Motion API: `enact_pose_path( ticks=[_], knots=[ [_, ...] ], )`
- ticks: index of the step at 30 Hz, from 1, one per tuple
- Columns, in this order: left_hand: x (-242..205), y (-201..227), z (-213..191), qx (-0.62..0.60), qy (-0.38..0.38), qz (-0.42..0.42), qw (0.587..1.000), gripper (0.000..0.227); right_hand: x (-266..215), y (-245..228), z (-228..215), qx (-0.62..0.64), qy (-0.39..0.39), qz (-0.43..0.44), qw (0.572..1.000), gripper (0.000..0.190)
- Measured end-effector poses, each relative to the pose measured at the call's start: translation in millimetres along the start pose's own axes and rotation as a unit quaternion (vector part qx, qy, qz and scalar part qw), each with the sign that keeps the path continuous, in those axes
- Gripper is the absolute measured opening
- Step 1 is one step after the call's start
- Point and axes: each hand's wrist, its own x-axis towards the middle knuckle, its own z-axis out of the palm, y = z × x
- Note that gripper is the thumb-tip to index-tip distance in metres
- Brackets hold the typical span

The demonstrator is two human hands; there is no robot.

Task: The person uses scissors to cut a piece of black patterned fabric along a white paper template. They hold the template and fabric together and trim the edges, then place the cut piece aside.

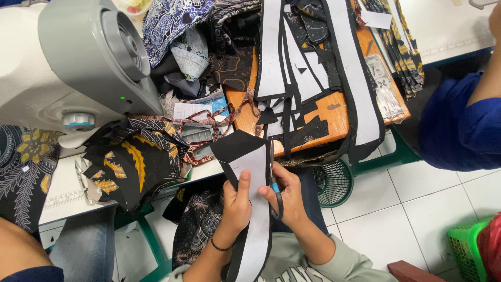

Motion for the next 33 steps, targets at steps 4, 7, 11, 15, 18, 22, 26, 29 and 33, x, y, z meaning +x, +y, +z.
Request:
enact_pose_path(
  ticks=[4, 7, 11, 15, 18, 22, 26, 29, 33],
  knots=[
    [-2.1, -0.7, 3.8, -0.008, -0.002, 0.001, 1.000, 0.042, 0.6, -0.1, -1.5, 0.007, 0.008, -0.009, 1.000, 0.073],
    [-3.6, -0.4, 4.9, -0.011, -0.003, 0.005, 1.000, 0.041, -0.1, 0.5, -1.5, 0.008, 0.011, -0.020, 1.000, 0.072],
    [-3.9, 1.0, 6.7, -0.006, -0.005, 0.013, 1.000, 0.041, -1.4, 2.0, -0.6, 0.015, 0.023, 0.001, 1.000, 0.069],
    [-4.6, 2.6, 6.2, 0.008, -0.006, 0.019, 1.000, 0.041, -2.8, 3.8, -0.7, 0.033, 0.020, -0.010, 0.999, 0.067],
    [-5.2, 3.5, 5.9, 0.007, -0.013, 0.017, 1.000, 0.042, -3.0, 4.6, -0.1, 0.048, 0.022, -0.004, 0.999, 0.066],
    [-6.4, 2.7, 5.8, 0.007, -0.011, 0.021, 1.000, 0.042, -2.5, 5.8, 0.4, 0.039, 0.024, -0.002, 0.999, 0.064],
    [-6.6, 1.7, 5.4, 0.010, -0.012, 0.027, 1.000, 0.041, -3.3, 4.2, 1.6, 0.063, 0.022, -0.008, 0.998, 0.061],
    [-7.0, 0.7, 5.3, 0.013, -0.011, 0.034, 0.999, 0.041, -4.0, 2.4, 2.6, 0.070, 0.027, -0.004, 0.997, 0.059],
    [-7.7, -0.4, 5.3, 0.006, -0.010, 0.027, 1.000, 0.041, -4.2, 1.6, 3.1, 0.064, 0.032, 0.000, 0.997, 0.054]
  ],
)
